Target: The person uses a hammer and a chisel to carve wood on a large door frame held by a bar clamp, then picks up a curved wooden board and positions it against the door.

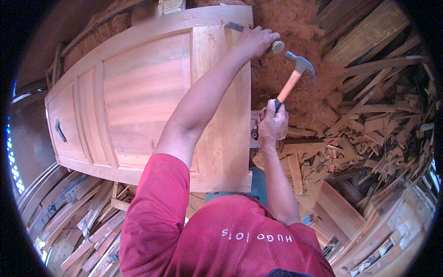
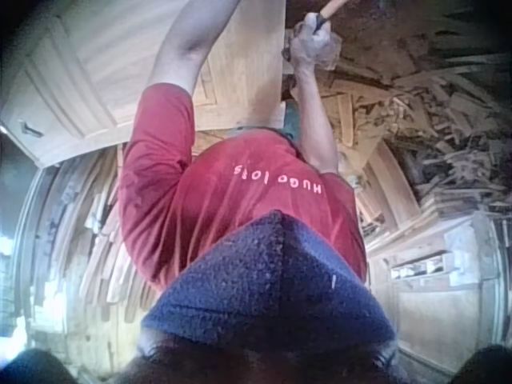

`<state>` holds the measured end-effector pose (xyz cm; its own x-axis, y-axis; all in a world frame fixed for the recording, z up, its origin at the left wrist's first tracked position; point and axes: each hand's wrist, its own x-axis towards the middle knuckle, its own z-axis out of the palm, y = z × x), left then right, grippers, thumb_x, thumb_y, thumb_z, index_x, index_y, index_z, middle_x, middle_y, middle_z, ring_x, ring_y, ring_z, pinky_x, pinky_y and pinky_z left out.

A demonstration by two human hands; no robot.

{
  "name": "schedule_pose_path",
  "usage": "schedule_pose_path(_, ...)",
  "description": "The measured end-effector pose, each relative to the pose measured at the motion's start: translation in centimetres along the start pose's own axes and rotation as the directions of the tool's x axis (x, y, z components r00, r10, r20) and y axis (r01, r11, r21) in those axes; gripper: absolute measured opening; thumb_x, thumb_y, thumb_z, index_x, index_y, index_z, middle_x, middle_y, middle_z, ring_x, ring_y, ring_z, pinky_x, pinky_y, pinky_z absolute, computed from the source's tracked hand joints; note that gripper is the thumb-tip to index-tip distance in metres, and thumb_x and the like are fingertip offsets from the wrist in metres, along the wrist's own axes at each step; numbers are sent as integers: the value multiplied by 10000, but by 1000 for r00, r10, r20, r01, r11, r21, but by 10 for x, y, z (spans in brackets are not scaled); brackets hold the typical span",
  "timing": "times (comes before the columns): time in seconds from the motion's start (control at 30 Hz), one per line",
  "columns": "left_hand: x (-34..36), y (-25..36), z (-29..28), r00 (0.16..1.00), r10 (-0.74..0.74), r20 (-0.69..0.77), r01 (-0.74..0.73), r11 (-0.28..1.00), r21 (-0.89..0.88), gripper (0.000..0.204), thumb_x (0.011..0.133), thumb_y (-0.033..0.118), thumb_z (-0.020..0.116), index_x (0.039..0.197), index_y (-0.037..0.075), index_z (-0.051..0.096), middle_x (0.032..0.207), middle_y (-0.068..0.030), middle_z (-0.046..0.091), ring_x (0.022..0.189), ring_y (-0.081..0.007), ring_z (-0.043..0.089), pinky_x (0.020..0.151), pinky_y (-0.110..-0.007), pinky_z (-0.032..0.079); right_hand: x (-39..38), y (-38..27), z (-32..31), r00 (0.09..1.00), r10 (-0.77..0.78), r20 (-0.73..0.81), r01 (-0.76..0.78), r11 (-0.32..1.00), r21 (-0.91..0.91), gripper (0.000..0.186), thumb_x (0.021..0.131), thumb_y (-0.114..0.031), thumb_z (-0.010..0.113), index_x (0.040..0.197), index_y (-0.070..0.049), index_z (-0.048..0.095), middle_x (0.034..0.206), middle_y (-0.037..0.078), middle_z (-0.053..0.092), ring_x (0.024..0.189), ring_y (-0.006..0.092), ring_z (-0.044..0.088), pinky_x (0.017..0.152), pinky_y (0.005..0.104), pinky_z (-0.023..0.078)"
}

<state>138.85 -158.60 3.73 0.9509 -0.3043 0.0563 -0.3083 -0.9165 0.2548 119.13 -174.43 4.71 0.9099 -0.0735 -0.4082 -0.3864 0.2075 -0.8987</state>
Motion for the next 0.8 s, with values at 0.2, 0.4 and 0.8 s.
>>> schedule_pose_path(0.2, -6, -1, 10, 999, 27, -23, -26, 999, 48, 294, 890, 119, 543, 1163, 226, 566, 1094, -26, 630, 1087, -274, 614, 835, -551, 471, 3, -7, 6, 996, 91, 25, -90, 995, -40, 253, 1016, -338, 540, 934, -134, 414, 580, -51, 374, 407, 58, 374, 346, 240, 324)
schedule_pose_path(0.4, -1, -4, 9, 1000, 12, -3, -12, 1000, 10, 341, 891, 105, 539, 1204, 239, 563, 1128, -31, 623, 1110, -284, 606, 857, -591, 450, 0, -9, 12, 997, 42, -62, -39, 998, 47, 256, 1018, -335, 532, 927, -119, 429, 586, -46, 402, 419, 58, 401, 355, 244, 343)
schedule_pose_path(0.8, -23, -7, 0, 997, 34, 70, -31, 998, -51, 429, 805, 120, 673, 1208, 201, 552, 1180, -51, 601, 1154, -311, 573, 863, -566, 460, -6, -5, 19, 998, -8, -66, 13, 997, 75, 244, 1029, -328, 513, 933, -127, 415, 591, -45, 380, 403, 49, 374, 338, 230, 327)
